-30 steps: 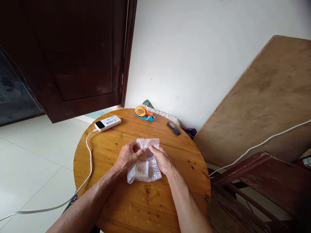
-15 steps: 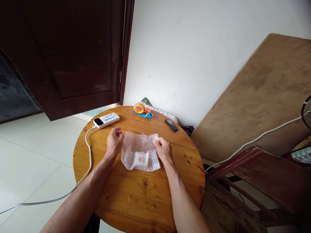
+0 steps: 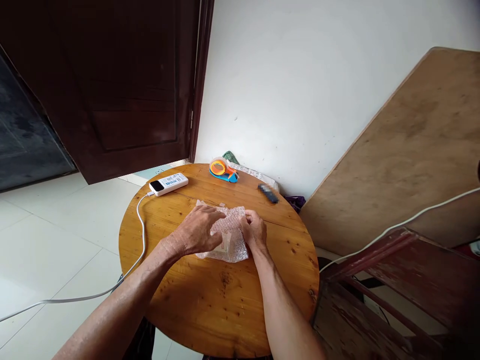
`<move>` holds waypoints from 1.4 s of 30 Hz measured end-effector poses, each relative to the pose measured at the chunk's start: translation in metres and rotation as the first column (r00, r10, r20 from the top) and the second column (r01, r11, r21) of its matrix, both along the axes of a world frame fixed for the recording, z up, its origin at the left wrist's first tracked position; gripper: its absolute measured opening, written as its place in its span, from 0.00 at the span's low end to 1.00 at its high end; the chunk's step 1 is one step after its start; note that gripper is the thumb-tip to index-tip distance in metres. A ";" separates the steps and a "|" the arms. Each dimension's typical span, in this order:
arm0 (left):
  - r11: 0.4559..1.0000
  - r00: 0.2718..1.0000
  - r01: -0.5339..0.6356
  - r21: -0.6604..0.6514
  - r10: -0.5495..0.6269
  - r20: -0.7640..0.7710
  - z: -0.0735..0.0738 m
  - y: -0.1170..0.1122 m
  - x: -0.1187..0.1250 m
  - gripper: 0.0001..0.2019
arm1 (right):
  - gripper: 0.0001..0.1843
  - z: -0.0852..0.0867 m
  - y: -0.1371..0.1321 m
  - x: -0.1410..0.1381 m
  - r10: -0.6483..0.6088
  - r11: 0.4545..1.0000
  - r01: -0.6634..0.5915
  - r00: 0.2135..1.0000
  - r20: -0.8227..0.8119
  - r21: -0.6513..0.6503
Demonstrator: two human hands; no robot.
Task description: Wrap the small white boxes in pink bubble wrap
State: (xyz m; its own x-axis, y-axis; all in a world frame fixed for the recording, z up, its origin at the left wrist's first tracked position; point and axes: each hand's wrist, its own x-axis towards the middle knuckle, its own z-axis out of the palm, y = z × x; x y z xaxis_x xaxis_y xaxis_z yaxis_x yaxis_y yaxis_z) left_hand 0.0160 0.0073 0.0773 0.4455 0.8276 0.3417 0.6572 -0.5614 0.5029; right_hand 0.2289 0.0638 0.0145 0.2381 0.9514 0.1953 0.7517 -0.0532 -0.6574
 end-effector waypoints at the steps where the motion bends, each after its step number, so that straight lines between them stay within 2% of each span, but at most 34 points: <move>1: 0.999 0.996 0.019 -0.036 -0.023 -0.087 0.001 -0.001 0.002 0.25 | 0.14 0.001 -0.001 -0.001 -0.008 1.000 0.008 1.000 0.013 -0.008; 4: 0.991 0.974 0.015 -0.134 -0.045 -0.224 0.002 -0.003 0.008 0.23 | 0.14 0.005 -0.004 -0.003 -0.033 0.999 0.035 0.998 0.048 -0.041; 9: 0.987 0.992 0.007 -0.158 -0.027 -0.124 -0.003 -0.008 0.011 0.09 | 0.14 0.010 -0.005 -0.006 -0.050 0.994 0.058 0.995 0.083 -0.098; 11: 0.986 0.994 0.023 -0.163 -0.041 -0.105 -0.006 -0.011 0.010 0.06 | 0.14 0.011 -0.005 -0.006 -0.047 0.992 0.058 0.994 0.094 -0.111; 13: 0.985 0.995 0.004 -0.175 -0.021 -0.095 -0.009 -0.014 0.010 0.07 | 0.14 0.012 -0.005 -0.006 -0.044 0.991 0.057 0.994 0.102 -0.120; 18: 0.972 0.980 -0.133 -0.195 0.099 -0.175 -0.012 -0.014 0.005 0.25 | 0.14 0.014 -0.007 -0.007 -0.037 0.991 0.052 0.993 0.114 -0.125; 21: 0.969 0.958 -0.166 -0.180 0.115 -0.263 -0.006 -0.011 0.001 0.24 | 0.15 0.014 -0.008 -0.007 -0.039 0.990 0.055 0.991 0.127 -0.127; 24: 0.972 0.951 -0.152 -0.177 0.095 -0.293 0.003 -0.012 0.000 0.18 | 0.15 0.014 -0.007 -0.006 -0.038 0.989 0.057 0.989 0.144 -0.134; 27: 0.984 0.958 -0.096 -0.152 0.049 -0.284 0.011 -0.027 0.001 0.17 | 0.15 0.013 -0.006 -0.005 -0.026 0.988 0.050 0.986 0.163 -0.146; 30: 0.991 0.953 0.047 -0.124 -0.081 -0.293 0.011 -0.058 0.002 0.17 | 0.16 0.013 -0.007 -0.004 -0.020 0.987 0.050 0.982 0.189 -0.154; 33: 0.944 0.906 0.237 -0.229 -0.300 -0.298 0.003 -0.092 -0.002 0.12 | 0.18 0.014 -0.008 -0.004 -0.015 0.985 0.053 0.975 0.221 -0.164; 36: 0.894 0.900 0.316 -0.316 -0.389 -0.199 -0.004 -0.110 -0.009 0.10 | 0.18 0.015 -0.010 -0.005 0.005 0.984 0.040 0.969 0.246 -0.175; 39: 0.884 0.948 0.276 -0.378 -0.316 -0.047 -0.001 -0.105 -0.012 0.07 | 0.18 0.016 -0.012 -0.006 0.022 0.985 0.026 0.964 0.266 -0.173; 42: 0.946 0.996 0.086 -0.313 -0.078 0.040 0.001 -0.087 -0.006 0.08 | 0.16 0.017 -0.013 -0.006 0.029 0.986 0.020 0.958 0.287 -0.167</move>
